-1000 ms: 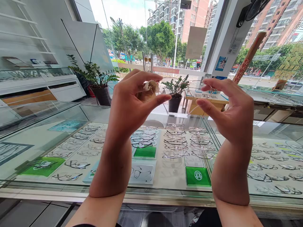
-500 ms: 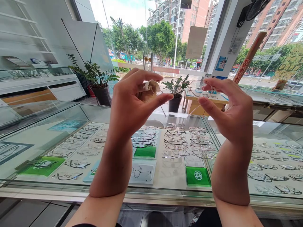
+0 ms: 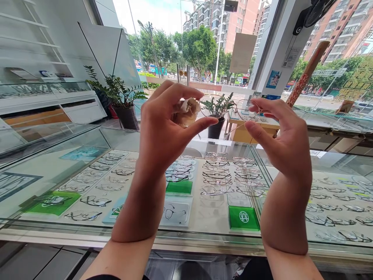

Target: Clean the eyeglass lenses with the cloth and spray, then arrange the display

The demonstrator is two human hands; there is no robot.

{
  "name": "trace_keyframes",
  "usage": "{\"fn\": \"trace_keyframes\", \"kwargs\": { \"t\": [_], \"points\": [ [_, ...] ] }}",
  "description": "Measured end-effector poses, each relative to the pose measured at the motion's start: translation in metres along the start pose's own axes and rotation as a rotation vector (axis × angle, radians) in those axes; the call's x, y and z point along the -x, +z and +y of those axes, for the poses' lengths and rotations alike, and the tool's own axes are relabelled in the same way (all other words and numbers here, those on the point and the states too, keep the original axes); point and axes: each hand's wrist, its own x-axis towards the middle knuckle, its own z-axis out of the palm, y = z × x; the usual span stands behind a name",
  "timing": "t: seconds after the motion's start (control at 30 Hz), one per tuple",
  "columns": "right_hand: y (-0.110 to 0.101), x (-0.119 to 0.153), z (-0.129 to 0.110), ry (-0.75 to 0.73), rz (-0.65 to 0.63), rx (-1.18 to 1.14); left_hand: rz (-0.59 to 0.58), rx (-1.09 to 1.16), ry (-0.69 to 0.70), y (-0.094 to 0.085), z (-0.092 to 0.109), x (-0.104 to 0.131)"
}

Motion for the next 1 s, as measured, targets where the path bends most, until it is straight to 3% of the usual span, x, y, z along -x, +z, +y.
{"fn": "trace_keyframes", "kwargs": {
  "t": [0.27, 0.47, 1.0],
  "points": [
    [0.009, 0.0, -0.003, 0.009, 0.127, 0.008, 0.009, -0.016, -0.007, 0.008, -0.013, -0.001],
    [0.014, 0.002, -0.004, -0.082, 0.192, 0.108, 0.053, -0.074, 0.023, 0.019, -0.015, 0.0],
    [0.018, 0.002, -0.004, -0.096, 0.208, 0.179, 0.094, 0.0, -0.047, 0.029, -0.019, 0.003]
  ]
}}
